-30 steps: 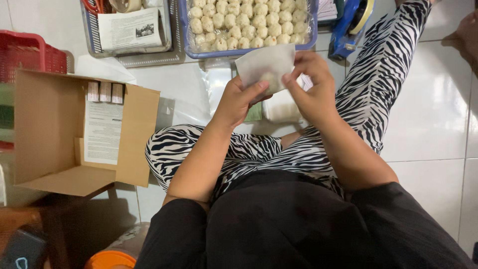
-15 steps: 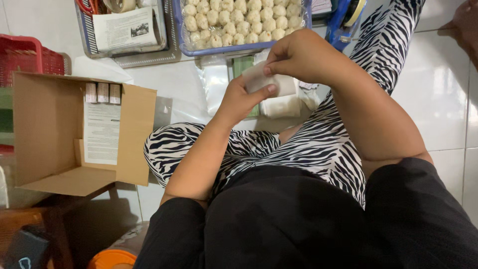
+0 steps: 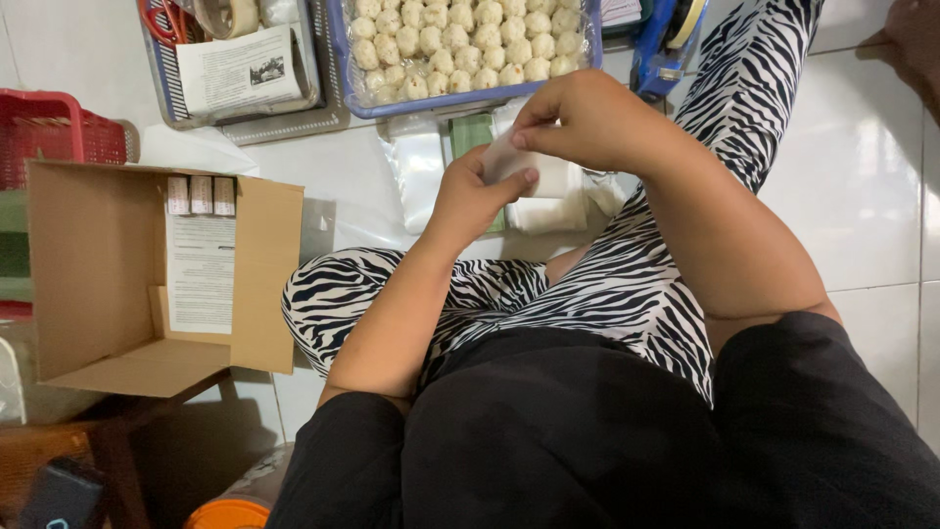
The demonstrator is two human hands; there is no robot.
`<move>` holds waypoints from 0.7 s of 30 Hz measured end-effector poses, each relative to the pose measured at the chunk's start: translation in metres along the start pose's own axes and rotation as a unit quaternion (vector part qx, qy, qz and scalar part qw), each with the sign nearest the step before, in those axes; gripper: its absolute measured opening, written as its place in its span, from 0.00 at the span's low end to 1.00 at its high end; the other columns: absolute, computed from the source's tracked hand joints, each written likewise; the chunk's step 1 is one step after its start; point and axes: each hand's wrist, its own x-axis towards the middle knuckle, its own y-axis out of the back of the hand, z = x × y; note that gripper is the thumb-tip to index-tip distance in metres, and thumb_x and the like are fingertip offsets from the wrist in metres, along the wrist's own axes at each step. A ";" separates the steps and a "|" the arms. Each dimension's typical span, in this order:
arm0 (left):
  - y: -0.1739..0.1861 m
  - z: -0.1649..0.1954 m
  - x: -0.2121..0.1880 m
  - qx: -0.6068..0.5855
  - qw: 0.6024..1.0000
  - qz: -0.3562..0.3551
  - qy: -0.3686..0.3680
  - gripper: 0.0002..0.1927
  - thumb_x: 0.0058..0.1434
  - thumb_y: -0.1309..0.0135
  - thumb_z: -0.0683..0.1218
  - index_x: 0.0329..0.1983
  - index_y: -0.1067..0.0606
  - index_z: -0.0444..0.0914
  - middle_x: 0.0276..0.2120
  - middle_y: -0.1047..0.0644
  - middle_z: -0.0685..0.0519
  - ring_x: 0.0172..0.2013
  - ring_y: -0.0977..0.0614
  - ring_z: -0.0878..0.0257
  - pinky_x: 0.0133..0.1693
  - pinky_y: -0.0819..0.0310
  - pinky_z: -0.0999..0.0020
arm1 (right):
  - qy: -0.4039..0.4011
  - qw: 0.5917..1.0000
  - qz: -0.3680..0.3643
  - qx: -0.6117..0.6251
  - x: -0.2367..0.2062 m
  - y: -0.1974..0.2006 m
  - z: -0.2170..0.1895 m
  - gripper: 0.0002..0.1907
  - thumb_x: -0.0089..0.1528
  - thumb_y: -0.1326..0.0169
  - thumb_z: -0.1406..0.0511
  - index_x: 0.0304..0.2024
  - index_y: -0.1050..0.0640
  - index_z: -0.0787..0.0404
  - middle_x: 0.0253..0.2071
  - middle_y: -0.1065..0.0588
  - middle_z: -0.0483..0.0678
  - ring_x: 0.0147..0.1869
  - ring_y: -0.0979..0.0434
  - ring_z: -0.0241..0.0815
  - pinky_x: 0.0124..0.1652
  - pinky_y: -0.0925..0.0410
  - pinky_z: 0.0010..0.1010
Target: The person sits on the floor and repeatedly packages small white food items. They place each item into a clear plastic bag, then wrap it in a green leaf, and finally seal it with a small paper label before placing the finished package into a cardboard box.
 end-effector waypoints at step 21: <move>-0.001 -0.066 0.041 -0.195 0.971 0.100 0.091 0.14 0.58 0.39 0.43 0.46 0.22 0.33 0.41 0.18 0.55 0.37 0.17 0.68 0.37 0.20 0.71 | 0.142 0.956 0.163 -0.199 -0.005 -0.059 0.034 0.05 0.56 0.38 0.65 0.35 0.16 0.58 0.35 0.21 0.46 0.42 0.21 0.50 0.43 0.32 0.42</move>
